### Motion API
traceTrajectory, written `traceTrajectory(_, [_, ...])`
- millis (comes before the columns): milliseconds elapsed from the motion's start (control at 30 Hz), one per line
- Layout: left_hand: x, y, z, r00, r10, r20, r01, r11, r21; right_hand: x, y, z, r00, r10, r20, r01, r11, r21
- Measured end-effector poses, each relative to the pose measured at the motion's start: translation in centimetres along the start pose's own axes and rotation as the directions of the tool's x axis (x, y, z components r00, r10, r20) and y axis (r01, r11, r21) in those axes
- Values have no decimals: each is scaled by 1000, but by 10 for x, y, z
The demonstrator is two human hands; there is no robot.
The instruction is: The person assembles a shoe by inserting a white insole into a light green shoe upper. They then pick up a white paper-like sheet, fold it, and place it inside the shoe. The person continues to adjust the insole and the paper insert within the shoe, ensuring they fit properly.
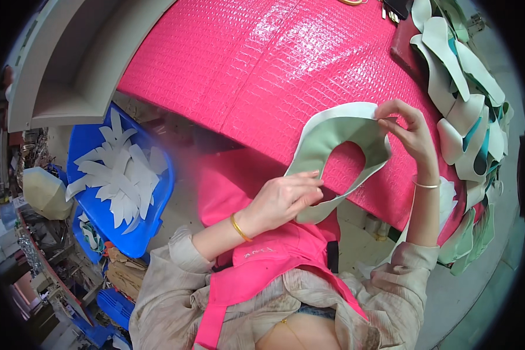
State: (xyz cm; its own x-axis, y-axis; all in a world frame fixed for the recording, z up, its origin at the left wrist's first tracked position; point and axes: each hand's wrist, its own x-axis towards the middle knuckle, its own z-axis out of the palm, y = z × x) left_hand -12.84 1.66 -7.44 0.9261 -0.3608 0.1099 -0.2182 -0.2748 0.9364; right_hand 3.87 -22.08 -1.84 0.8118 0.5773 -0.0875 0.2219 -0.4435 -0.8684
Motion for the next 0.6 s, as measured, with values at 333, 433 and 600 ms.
traceTrajectory(333, [33,5,0,937,184,-297,-82,941,327,35,-16,69,916,-282,283,397,735,-550])
traceTrajectory(433, [48,-21,-6,952,158,-264,-46,921,387,24,-22,65,796,-489,357,605,627,-491])
traceTrajectory(600, [47,-28,-23,997,63,-41,-29,828,560,1,-11,50,726,-592,350,688,637,-348])
